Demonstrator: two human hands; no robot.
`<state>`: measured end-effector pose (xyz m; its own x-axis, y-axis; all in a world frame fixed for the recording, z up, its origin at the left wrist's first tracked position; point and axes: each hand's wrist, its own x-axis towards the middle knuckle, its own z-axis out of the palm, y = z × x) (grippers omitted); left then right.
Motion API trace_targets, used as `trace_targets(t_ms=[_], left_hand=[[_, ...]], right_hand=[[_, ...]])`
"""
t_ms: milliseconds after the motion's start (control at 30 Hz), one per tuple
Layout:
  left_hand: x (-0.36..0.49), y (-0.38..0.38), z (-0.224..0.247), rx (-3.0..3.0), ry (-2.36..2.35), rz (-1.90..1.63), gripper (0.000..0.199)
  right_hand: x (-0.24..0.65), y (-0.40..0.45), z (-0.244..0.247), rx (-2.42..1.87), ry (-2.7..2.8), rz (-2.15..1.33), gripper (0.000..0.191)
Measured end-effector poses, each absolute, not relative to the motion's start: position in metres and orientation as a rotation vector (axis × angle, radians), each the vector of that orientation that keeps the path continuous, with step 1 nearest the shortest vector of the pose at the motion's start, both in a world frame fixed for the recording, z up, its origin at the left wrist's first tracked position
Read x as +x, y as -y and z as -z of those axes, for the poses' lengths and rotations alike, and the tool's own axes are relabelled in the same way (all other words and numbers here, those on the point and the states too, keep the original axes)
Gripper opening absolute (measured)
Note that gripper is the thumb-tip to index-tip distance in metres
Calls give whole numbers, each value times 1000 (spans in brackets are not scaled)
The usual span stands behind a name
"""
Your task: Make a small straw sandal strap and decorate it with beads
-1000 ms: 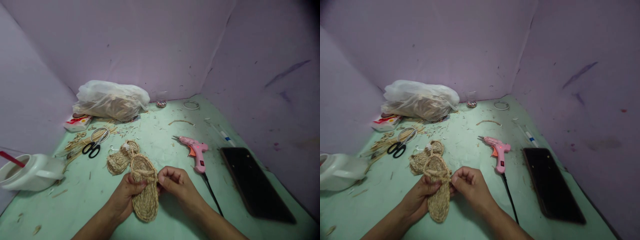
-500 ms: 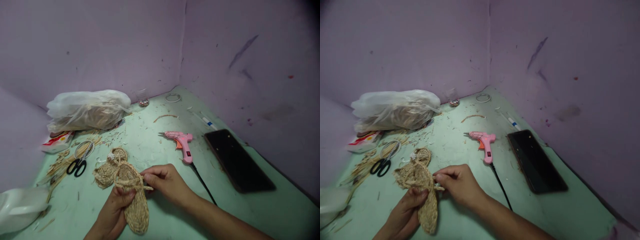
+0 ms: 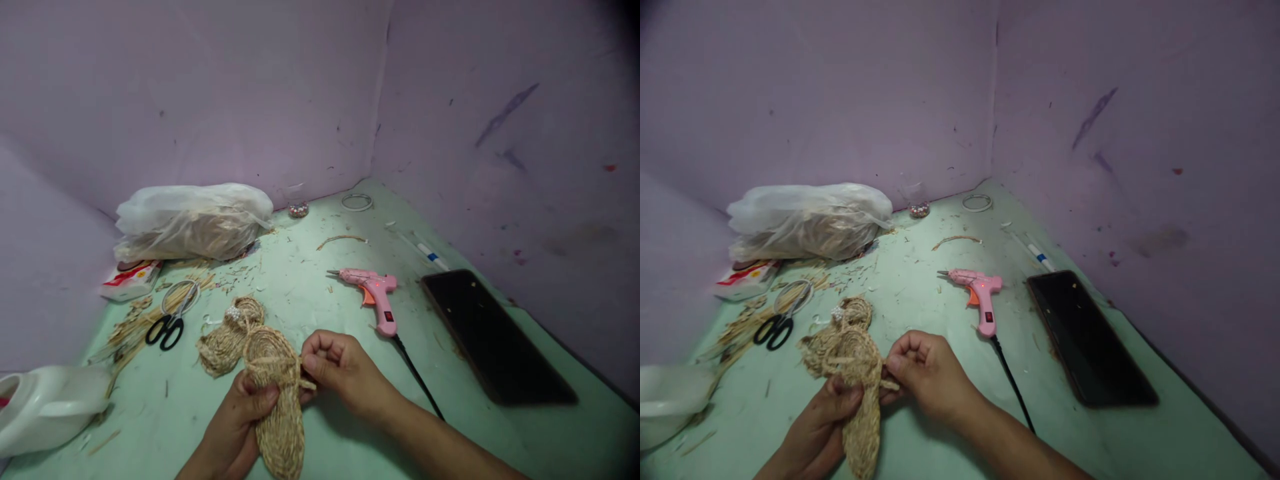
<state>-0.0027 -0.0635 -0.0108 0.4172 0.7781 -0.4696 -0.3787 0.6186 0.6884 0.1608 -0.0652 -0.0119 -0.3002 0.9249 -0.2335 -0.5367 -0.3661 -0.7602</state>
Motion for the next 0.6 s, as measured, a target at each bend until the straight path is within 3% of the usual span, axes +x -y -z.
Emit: trace_targets(t_ms=[600], left_hand=[[2,68,13,568,-810,-774,26]], right_hand=[[164,67,21,-777,605,-1818,37]])
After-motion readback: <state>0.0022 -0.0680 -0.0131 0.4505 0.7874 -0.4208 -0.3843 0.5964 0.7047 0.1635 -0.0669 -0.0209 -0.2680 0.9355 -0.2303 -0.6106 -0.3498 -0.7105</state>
